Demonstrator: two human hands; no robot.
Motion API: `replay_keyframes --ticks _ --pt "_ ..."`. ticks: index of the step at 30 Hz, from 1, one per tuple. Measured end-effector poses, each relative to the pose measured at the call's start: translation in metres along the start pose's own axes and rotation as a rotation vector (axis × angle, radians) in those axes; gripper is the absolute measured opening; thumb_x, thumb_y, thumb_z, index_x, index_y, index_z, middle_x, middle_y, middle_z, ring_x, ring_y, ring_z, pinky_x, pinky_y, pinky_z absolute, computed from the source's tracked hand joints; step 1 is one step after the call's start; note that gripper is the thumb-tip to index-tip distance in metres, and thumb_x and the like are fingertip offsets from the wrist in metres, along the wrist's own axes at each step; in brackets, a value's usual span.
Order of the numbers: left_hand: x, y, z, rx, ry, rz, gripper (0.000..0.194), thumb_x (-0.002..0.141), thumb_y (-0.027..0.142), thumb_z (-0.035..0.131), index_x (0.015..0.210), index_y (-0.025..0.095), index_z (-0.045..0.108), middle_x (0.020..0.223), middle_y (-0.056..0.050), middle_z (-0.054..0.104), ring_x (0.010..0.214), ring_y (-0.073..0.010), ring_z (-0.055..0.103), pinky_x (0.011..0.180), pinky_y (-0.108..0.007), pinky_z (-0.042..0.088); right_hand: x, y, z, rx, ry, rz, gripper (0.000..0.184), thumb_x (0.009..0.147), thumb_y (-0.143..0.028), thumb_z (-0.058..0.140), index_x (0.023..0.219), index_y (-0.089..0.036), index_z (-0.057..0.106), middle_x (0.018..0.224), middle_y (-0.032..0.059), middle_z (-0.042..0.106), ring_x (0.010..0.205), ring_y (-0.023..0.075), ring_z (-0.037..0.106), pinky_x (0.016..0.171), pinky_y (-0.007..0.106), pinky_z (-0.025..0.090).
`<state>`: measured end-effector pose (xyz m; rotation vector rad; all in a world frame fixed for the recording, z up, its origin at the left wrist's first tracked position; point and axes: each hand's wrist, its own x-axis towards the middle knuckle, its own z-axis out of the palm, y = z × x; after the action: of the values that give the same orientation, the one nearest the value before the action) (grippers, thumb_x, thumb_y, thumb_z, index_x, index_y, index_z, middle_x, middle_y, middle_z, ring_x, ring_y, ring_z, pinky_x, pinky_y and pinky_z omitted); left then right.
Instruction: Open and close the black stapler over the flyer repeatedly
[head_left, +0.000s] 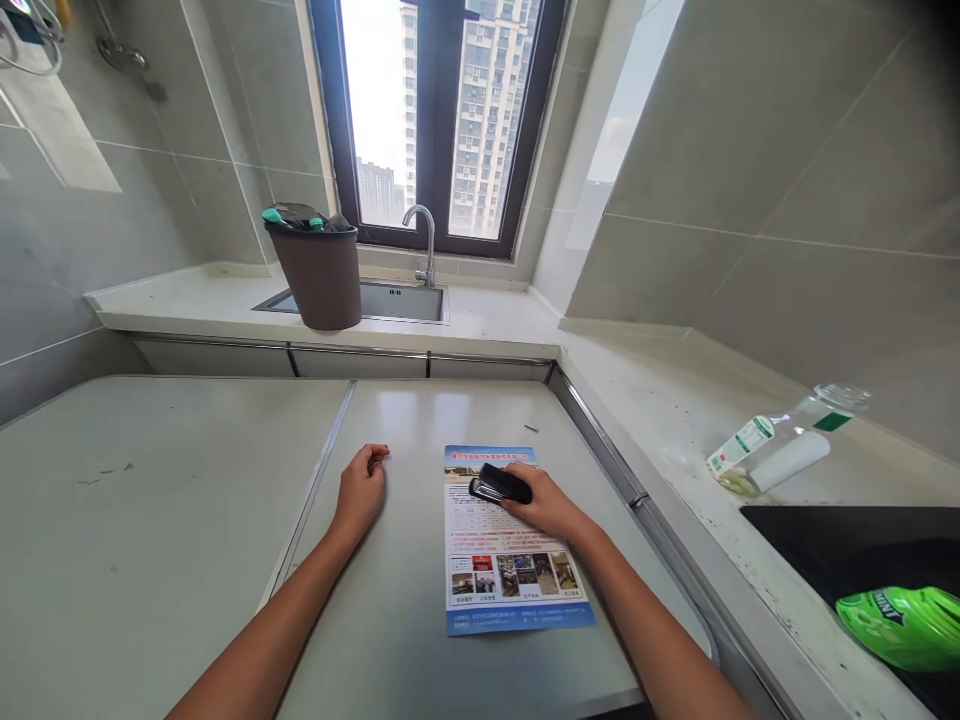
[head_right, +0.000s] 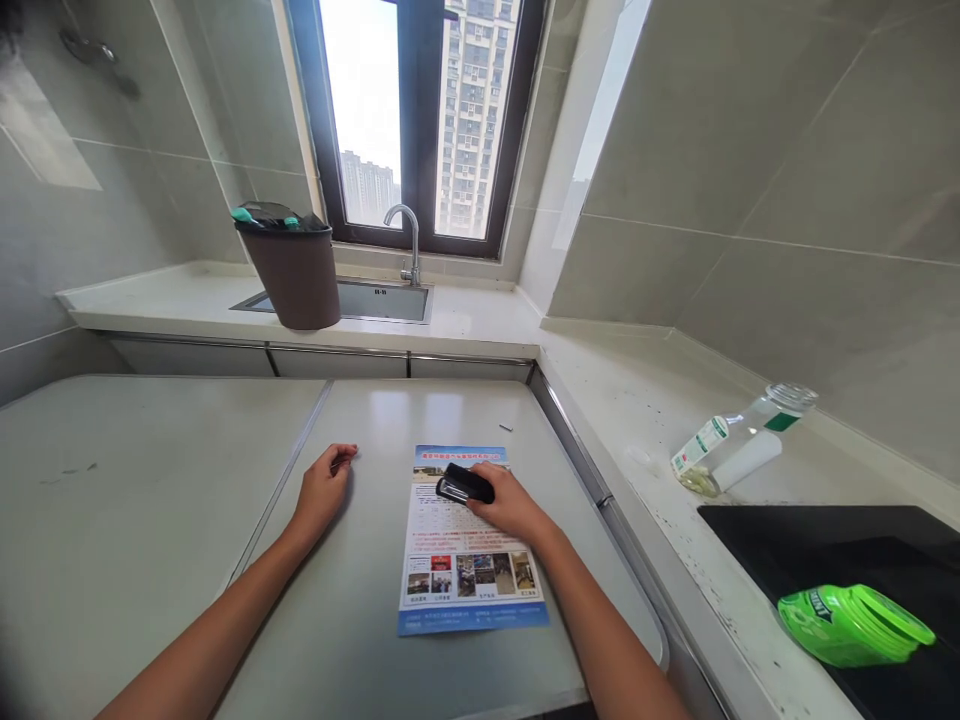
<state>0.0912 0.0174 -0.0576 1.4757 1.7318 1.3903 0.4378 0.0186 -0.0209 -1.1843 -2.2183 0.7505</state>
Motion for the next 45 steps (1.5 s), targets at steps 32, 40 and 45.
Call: replay_keyframes --ticks 32,40,45 --pt "0.013 0.018 -0.078 -1.456 0.018 -0.157 0.057 0.087 0.030 0.062 0.058 0.019 0.014 0.049 0.004 0.024 0.045 -0.0096 0.031 0.042 -0.026 0.028 -0.025 0.042 -0.035 0.075 0.113 0.116 0.042 0.079 -0.044 0.071 0.113 -0.019 0.068 0.107 0.0073 0.070 0.099 0.0280 0.063 0.087 0.039 0.049" --pt "0.013 0.019 -0.077 -1.453 0.062 -0.133 0.057 0.086 0.030 0.062 0.058 0.018 0.013 0.049 0.004 0.024 0.045 -0.0088 0.031 0.042 -0.024 0.029 -0.019 0.057 -0.040 0.258 0.532 0.138 0.049 0.096 -0.062 0.041 0.094 -0.021 0.067 0.090 0.0070 0.066 0.087 0.0241 0.061 0.081 0.035 0.048" --pt "0.013 0.016 -0.076 -1.371 0.068 -0.157 0.059 0.087 0.034 0.059 0.058 0.018 0.011 0.046 0.004 0.021 0.043 -0.0092 0.030 0.041 -0.026 0.028 0.005 0.078 -0.048 0.115 0.590 0.165 0.042 0.089 -0.060 0.055 0.101 -0.021 0.065 0.082 0.0057 0.063 0.073 0.0217 0.056 0.070 0.034 0.047"
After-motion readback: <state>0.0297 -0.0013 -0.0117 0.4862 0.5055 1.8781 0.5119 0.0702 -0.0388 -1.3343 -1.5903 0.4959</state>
